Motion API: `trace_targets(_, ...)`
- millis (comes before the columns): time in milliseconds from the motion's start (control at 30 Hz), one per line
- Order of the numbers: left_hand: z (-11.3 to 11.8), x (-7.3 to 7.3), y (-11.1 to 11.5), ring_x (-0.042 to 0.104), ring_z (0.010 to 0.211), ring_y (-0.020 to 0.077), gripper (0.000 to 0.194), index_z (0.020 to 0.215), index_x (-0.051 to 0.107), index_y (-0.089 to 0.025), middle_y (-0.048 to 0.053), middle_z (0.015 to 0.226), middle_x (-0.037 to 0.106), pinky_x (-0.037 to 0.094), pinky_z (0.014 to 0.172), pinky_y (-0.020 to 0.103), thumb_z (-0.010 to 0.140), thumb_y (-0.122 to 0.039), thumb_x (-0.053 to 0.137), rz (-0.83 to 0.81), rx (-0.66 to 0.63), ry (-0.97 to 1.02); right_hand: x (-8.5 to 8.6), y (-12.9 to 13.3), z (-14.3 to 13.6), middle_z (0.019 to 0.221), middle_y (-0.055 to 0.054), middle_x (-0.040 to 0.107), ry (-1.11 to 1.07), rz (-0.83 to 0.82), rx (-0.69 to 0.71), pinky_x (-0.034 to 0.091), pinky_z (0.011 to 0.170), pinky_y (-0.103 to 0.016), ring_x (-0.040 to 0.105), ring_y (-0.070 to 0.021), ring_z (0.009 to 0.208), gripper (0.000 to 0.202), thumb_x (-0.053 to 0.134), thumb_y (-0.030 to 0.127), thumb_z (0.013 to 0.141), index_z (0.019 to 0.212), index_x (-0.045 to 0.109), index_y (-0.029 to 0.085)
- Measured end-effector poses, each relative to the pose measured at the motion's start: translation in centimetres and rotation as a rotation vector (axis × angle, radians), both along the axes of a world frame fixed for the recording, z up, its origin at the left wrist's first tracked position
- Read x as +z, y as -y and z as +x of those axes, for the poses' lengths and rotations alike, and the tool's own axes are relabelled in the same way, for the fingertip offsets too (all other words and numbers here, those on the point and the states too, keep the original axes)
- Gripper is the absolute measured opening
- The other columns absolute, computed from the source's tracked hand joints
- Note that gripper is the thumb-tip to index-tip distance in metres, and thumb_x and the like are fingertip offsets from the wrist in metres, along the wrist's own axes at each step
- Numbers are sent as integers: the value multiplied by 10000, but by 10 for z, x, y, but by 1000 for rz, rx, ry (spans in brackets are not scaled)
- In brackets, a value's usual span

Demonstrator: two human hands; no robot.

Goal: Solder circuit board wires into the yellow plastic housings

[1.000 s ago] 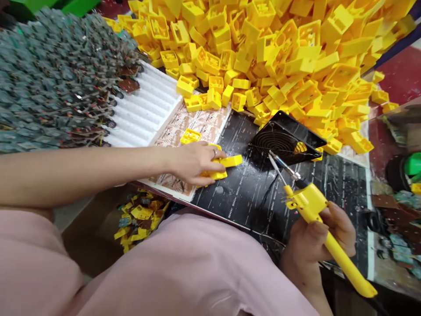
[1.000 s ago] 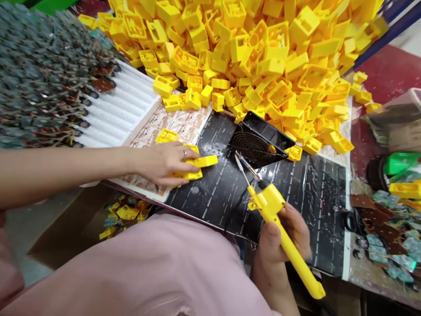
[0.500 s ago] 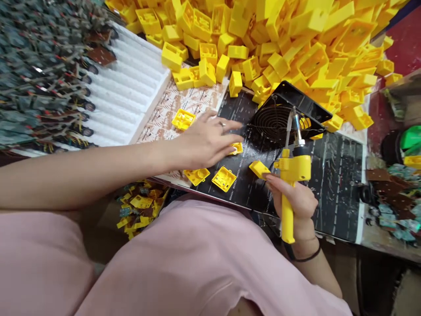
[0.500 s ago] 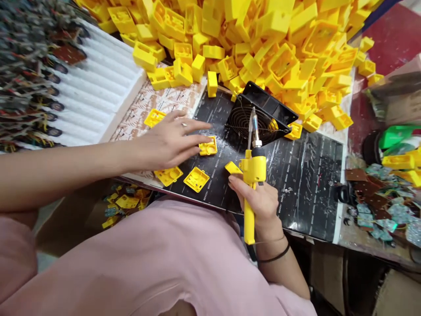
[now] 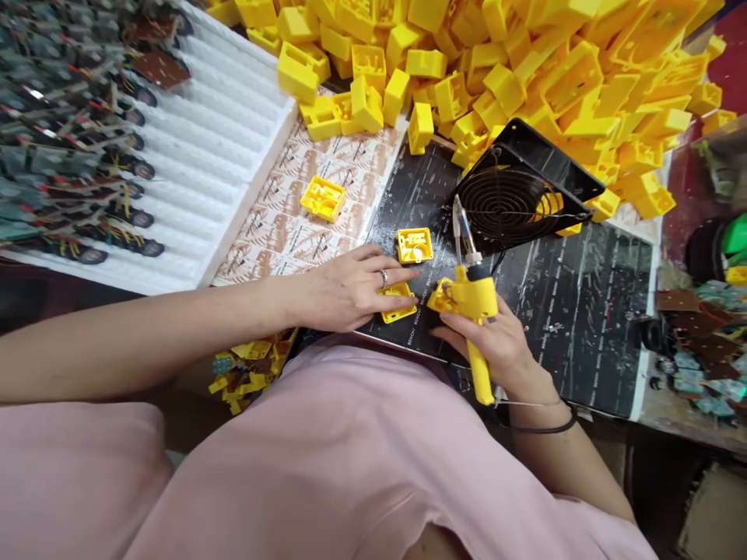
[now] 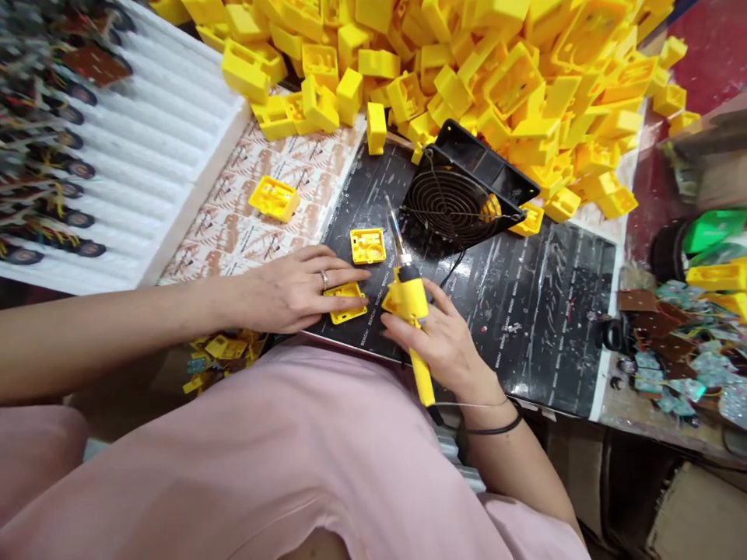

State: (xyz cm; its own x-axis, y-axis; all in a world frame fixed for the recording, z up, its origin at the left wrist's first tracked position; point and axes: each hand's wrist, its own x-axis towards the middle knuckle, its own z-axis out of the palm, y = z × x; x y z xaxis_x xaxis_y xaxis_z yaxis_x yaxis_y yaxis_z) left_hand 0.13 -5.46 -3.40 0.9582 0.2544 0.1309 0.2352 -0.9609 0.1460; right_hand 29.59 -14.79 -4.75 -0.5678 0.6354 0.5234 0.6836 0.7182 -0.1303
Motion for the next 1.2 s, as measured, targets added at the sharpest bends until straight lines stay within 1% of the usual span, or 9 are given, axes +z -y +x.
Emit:
trace_targets(200, 4, 12, 26, 633, 1184, 380, 569, 1411, 660, -136, 195, 1293, 722, 454, 1052, 564, 1023, -519, 500, 42, 281, 33, 1, 3, 6, 1081, -78, 765, -27, -32, -96, 623, 1000, -442, 742, -267, 1129, 513, 850, 486, 874, 1249, 631, 214)
trace_targets(300, 14, 9, 30, 663, 1113, 341, 485, 1441, 630, -141, 159, 1210, 755, 486, 988, 515, 1060, -399, 477, -7, 281, -41, -3, -1, 2, 1090, -72, 759, -1, -49, -76, 631, 975, -462, 745, -267, 1081, 420, 833, 352, 911, 1259, 635, 225)
trace_targets(433, 2, 14, 17, 575, 1370, 318, 595, 1626, 423, -192, 142, 1537, 614, 435, 1148, 521, 1052, -318, 514, -70, 260, -36, -2, -1, 0, 1178, -40, 759, -13, -133, 20, 622, 1014, -425, 733, -232, 1157, 366, 705, 176, 990, 1323, 584, 266)
trace_targets(533, -21, 23, 16, 538, 1408, 397, 691, 1600, 458, -147, 198, 1580, 549, 456, 1148, 578, 1012, -481, 598, -4, 445, -91, 5, 1, -2, 1195, -84, 754, -11, -148, -2, 604, 1018, -444, 731, -252, 1134, 367, 710, 349, 1008, 1320, 563, 223)
trace_targets(700, -34, 23, 28, 663, 1190, 425, 740, 1460, 613, -109, 215, 1306, 704, 579, 934, 542, 935, -629, 640, 57, 608, -230, 8, -2, -16, 879, -46, 708, 76, 13, -145, 557, 833, -438, 691, -282, 891, 532, 697, 667, 940, 1243, 600, 241)
trace_targets(833, -26, 25, 26, 719, 1042, 392, 599, 1481, 615, -128, 184, 1065, 758, 569, 832, 495, 1050, -508, 446, 51, 657, -364, 1, -2, -22, 866, -22, 687, 53, -46, -169, 543, 752, -372, 691, -243, 832, 405, 747, 430, 979, 1309, 577, 269)
trace_targets(933, -19, 30, 23, 723, 1076, 406, 614, 1478, 632, -164, 202, 1081, 760, 548, 786, 465, 1094, -528, 323, 21, 760, -432, -1, 5, -20, 985, -31, 730, -48, -157, -98, 591, 782, -347, 732, -229, 903, 419, 723, 283, 993, 1368, 537, 274)
trace_targets(1067, -12, 37, 24, 731, 1072, 401, 659, 1528, 587, -204, 176, 1098, 772, 545, 797, 437, 1050, -633, 438, -117, 741, -439, 3, 11, -16, 1064, -57, 763, -112, -224, -39, 626, 753, -340, 764, -234, 910, 467, 746, 391, 981, 1383, 541, 269)
trace_targets(1200, -23, 50, 0, 686, 1160, 368, 530, 1501, 602, -201, 175, 1232, 746, 544, 877, 451, 1098, -420, 336, -80, 833, -362, 15, -5, -11, 1202, -79, 753, -144, -202, -55, 647, 801, -369, 775, -246, 961, 497, 748, 407, 977, 1403, 525, 280)
